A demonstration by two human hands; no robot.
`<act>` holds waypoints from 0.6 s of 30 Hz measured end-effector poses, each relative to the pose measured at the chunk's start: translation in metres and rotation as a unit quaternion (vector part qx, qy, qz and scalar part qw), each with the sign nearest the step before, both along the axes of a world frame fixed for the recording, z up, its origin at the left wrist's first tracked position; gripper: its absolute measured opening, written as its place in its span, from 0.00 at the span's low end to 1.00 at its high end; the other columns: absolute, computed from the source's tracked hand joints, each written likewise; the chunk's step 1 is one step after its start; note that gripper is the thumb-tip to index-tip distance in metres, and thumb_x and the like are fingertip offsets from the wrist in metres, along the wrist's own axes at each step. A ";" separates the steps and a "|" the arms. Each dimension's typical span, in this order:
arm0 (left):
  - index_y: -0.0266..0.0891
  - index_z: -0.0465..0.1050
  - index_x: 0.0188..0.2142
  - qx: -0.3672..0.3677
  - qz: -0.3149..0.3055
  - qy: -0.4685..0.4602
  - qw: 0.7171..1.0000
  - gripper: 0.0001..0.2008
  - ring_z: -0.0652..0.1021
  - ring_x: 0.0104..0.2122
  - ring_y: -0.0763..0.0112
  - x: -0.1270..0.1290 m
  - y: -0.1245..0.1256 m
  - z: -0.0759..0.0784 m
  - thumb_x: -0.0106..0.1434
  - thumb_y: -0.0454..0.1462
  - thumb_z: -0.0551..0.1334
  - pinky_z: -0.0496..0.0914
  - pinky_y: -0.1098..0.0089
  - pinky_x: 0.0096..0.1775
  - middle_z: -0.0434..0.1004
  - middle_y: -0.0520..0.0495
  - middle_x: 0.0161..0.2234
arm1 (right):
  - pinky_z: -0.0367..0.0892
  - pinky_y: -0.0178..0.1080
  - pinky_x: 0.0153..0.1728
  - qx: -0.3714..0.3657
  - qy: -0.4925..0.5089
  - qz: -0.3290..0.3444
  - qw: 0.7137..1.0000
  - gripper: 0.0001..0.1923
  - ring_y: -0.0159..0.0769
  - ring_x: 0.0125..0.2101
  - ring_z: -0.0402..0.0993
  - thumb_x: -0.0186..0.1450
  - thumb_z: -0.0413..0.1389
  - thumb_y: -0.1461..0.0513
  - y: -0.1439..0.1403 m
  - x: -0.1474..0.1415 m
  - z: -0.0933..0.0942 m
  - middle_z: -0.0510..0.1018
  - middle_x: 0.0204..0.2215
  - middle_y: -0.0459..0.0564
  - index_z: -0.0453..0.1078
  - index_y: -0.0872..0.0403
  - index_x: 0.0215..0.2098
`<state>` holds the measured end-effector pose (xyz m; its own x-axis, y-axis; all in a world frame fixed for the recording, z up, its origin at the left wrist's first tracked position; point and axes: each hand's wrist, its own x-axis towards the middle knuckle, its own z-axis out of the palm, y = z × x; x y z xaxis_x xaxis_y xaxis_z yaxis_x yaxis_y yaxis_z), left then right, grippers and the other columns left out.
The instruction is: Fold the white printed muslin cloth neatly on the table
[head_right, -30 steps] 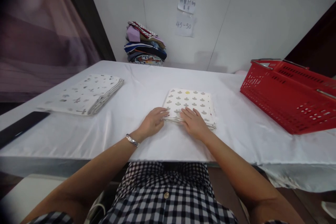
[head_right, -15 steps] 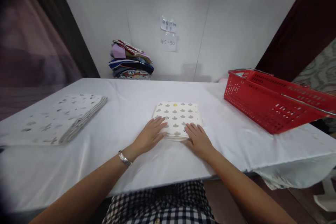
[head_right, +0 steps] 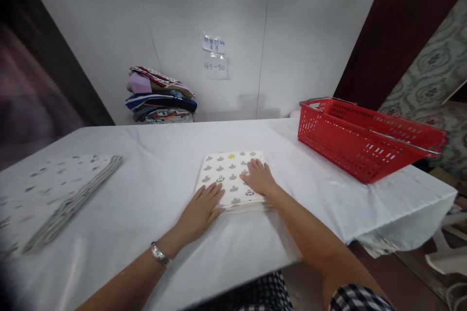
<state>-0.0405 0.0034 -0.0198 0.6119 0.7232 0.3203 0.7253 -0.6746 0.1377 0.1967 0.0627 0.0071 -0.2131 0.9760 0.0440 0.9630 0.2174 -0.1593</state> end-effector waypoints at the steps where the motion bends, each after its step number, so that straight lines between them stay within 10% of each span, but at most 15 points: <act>1: 0.42 0.58 0.59 0.000 -0.001 0.003 1.000 0.23 0.57 0.62 0.60 0.000 0.000 0.000 0.67 0.46 0.47 0.52 0.53 0.60 0.57 0.45 0.62 | 0.41 0.55 0.59 -0.011 -0.009 -0.015 1.000 0.34 0.49 0.64 0.40 0.66 0.41 0.46 0.006 0.003 -0.005 0.48 0.64 0.59 0.52 0.59 0.63; 11: 0.44 0.61 0.58 -0.071 -0.004 -0.039 0.997 0.24 0.57 0.61 0.61 -0.002 0.001 0.008 0.66 0.49 0.49 0.52 0.54 0.60 0.58 0.45 0.61 | 0.41 0.54 0.59 -0.016 -0.010 -0.008 1.000 0.34 0.49 0.64 0.41 0.66 0.39 0.45 0.008 0.007 -0.011 0.49 0.64 0.58 0.52 0.57 0.62; 18: 0.42 0.63 0.56 -0.082 0.105 -0.064 0.989 0.24 0.52 0.63 0.53 0.011 0.064 0.022 0.64 0.50 0.51 0.49 0.46 0.58 0.54 0.41 0.63 | 0.39 0.54 0.60 0.032 -0.010 -0.041 0.999 0.36 0.49 0.64 0.37 0.66 0.40 0.45 0.043 0.006 -0.005 0.46 0.65 0.61 0.49 0.60 0.63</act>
